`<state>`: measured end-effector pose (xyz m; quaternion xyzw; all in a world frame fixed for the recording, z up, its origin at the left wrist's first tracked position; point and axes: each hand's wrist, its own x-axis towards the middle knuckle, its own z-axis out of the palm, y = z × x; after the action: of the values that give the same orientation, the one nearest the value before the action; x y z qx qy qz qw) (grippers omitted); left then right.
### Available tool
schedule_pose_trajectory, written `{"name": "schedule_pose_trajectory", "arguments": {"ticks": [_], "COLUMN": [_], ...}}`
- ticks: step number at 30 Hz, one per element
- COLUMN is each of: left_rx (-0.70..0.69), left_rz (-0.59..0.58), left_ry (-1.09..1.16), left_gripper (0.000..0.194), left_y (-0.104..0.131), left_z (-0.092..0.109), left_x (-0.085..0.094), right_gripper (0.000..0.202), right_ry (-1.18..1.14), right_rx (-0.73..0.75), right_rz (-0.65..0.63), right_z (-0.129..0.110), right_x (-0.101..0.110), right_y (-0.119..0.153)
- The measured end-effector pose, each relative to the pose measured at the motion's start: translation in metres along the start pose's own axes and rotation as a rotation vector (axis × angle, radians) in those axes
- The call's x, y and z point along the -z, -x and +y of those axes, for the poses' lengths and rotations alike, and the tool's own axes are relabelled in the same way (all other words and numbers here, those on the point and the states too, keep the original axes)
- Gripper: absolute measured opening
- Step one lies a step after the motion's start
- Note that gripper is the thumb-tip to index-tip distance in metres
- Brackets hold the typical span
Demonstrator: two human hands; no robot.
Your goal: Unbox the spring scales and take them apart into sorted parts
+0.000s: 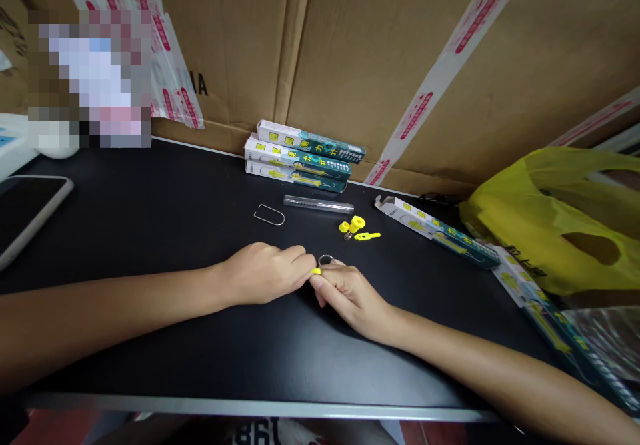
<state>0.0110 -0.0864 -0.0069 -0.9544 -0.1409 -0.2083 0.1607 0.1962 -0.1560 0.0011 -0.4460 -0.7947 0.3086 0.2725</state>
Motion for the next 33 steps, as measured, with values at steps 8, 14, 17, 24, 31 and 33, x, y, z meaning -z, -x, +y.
{"name": "schedule_pose_trajectory", "arguments": {"ticks": [8,14,17,24,31,33], "left_rx": [0.007,0.011,-0.003,-0.028,-0.001,-0.002], "left_rz": [-0.018,-0.021,-0.018,0.013,0.043,0.045], "left_ry": [0.018,0.013,-0.006,-0.100,-0.128,-0.122], "left_gripper": [0.023,0.022,0.019,0.016,0.019,0.018], "left_y": [0.001,0.001,0.001,0.001,-0.001,0.000], "left_z": [0.000,0.001,0.001,0.004,0.004,0.004], "left_x": [0.000,-0.001,-0.001,0.004,0.007,0.007], "right_gripper": [0.042,0.042,0.042,0.048,0.048,0.045], "right_ry": [-0.002,0.025,0.087,-0.108,-0.037,-0.010], "right_rx": [-0.046,-0.027,0.011,-0.095,-0.058,-0.037], "right_rz": [0.015,0.005,0.004,-0.056,0.029,0.032], "right_z": [-0.002,0.000,-0.001,-0.011,-0.008,-0.007], "right_x": [-0.001,-0.001,0.001,0.001,-0.005,-0.005], "right_y": [0.001,0.001,0.001,0.002,0.002,0.002]}}
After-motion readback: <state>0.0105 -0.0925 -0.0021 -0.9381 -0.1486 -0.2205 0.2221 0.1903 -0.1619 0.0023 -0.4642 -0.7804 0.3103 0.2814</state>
